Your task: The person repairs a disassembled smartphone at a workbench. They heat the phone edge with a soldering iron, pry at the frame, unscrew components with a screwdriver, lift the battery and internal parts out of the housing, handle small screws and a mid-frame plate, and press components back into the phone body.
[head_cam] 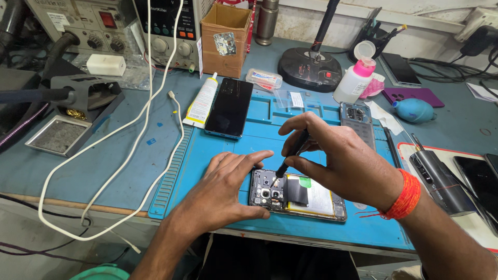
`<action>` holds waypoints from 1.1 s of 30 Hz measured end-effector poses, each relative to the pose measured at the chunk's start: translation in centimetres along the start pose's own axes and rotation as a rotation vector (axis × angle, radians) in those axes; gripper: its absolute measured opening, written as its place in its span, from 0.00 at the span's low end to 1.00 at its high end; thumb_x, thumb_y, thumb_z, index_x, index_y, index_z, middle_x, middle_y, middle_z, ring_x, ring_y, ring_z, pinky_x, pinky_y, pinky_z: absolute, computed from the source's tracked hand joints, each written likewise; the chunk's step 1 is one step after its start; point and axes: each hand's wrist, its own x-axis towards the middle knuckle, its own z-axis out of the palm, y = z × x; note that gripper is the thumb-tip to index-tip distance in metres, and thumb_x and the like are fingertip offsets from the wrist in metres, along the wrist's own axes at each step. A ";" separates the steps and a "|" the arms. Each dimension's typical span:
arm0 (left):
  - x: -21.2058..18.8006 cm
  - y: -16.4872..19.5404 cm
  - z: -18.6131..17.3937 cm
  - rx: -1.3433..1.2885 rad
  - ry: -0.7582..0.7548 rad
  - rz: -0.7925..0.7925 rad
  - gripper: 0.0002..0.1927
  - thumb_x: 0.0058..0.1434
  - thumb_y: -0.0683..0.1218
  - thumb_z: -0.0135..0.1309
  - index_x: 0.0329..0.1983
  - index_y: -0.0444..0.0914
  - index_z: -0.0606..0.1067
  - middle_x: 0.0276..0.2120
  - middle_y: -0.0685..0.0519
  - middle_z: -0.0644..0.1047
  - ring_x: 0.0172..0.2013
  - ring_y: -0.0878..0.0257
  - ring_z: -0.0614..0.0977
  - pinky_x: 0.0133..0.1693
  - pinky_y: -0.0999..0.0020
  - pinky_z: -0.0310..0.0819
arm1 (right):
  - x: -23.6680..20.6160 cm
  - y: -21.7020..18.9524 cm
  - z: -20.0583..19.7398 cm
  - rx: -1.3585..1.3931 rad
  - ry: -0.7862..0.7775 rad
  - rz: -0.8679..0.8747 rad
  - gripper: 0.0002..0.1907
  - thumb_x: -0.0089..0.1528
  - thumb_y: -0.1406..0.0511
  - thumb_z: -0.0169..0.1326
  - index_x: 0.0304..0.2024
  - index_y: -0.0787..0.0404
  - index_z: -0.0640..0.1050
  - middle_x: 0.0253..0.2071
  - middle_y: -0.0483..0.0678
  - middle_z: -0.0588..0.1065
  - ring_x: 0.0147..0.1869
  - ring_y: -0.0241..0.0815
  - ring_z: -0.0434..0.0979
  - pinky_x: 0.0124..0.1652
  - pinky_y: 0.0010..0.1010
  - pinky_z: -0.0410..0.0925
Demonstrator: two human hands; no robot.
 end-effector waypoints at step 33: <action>0.0 -0.2 0.1 0.012 0.018 0.031 0.54 0.40 0.57 0.74 0.70 0.48 0.61 0.54 0.46 0.75 0.60 0.47 0.70 0.64 0.48 0.53 | 0.7 -0.9 -0.5 -0.071 -0.081 -0.132 0.16 0.59 0.69 0.60 0.48 0.63 0.72 0.42 0.49 0.81 0.46 0.44 0.86 0.43 0.35 0.76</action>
